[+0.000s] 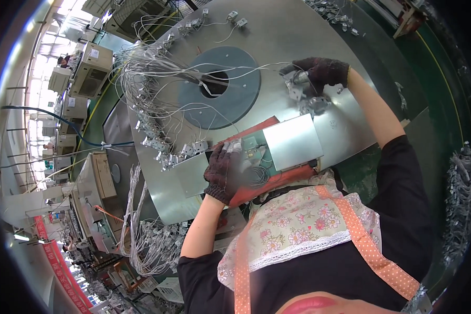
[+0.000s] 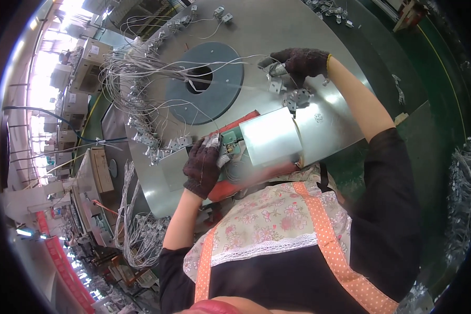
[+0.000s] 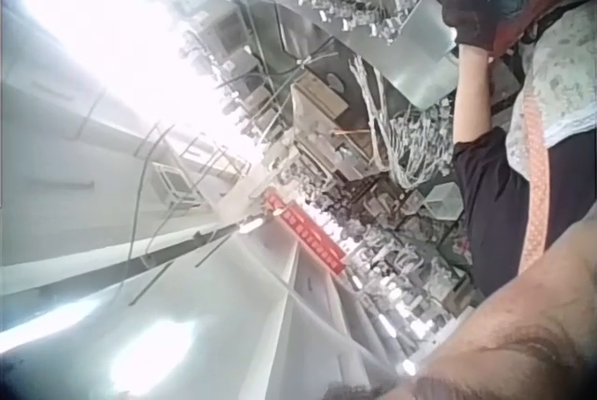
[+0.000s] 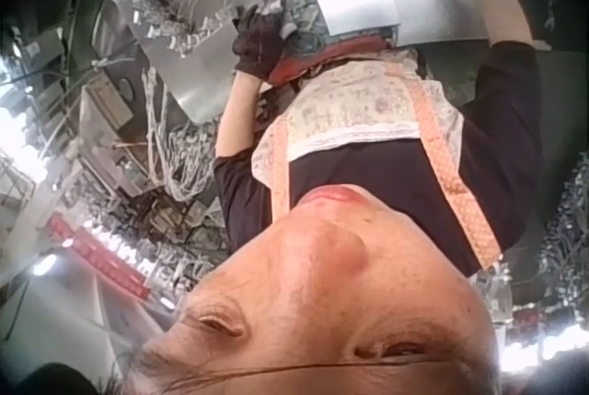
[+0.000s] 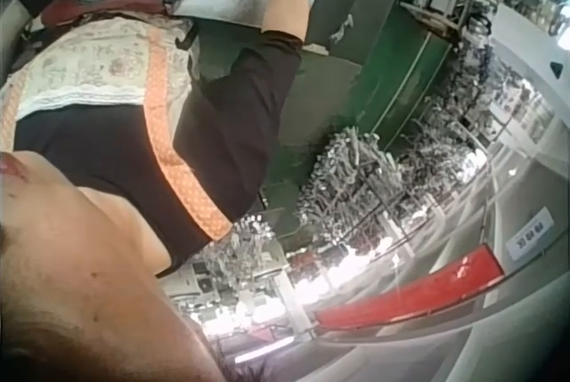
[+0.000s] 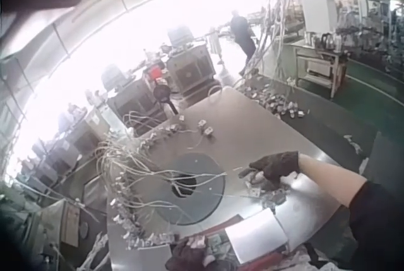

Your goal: Assembling complex wire harnesses using an assembly fixture on a workbench.

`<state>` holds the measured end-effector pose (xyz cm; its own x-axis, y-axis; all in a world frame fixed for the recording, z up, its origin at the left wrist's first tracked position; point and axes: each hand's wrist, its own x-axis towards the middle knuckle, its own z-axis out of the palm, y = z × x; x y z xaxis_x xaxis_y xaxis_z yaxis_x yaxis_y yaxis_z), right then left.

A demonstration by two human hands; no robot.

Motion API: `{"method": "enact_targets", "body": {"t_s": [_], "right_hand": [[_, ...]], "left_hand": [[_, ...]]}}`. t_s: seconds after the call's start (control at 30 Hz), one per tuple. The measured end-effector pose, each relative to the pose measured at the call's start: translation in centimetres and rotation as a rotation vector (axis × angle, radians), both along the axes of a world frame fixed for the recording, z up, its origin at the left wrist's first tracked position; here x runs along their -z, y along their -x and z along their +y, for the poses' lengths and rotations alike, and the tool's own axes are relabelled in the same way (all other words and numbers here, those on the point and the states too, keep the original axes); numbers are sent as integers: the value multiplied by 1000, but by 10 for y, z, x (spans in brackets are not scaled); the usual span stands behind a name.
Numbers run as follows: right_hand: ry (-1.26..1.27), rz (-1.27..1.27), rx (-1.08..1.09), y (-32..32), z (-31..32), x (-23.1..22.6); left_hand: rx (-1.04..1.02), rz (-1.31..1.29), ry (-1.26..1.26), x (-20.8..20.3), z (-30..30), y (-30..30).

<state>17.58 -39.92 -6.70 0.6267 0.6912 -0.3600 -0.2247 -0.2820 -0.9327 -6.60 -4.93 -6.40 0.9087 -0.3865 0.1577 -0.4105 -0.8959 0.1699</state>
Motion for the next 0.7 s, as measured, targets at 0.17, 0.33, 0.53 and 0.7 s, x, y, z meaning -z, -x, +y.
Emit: {"method": "enact_targets", "body": {"t_s": [0.17, 0.33, 0.53, 0.7], "right_hand": [[357, -323, 59, 5, 20, -21], [259, -487, -12, -16, 18, 36], [82, -566, 241, -66, -32, 136], [24, -1756, 476, -31, -7, 14]], "left_hand": [[2, 16, 2, -9, -3, 1], [29, 27, 0, -1, 1, -1], [82, -9, 23, 2, -4, -7], [21, 15, -11, -2, 1, 0]]}}
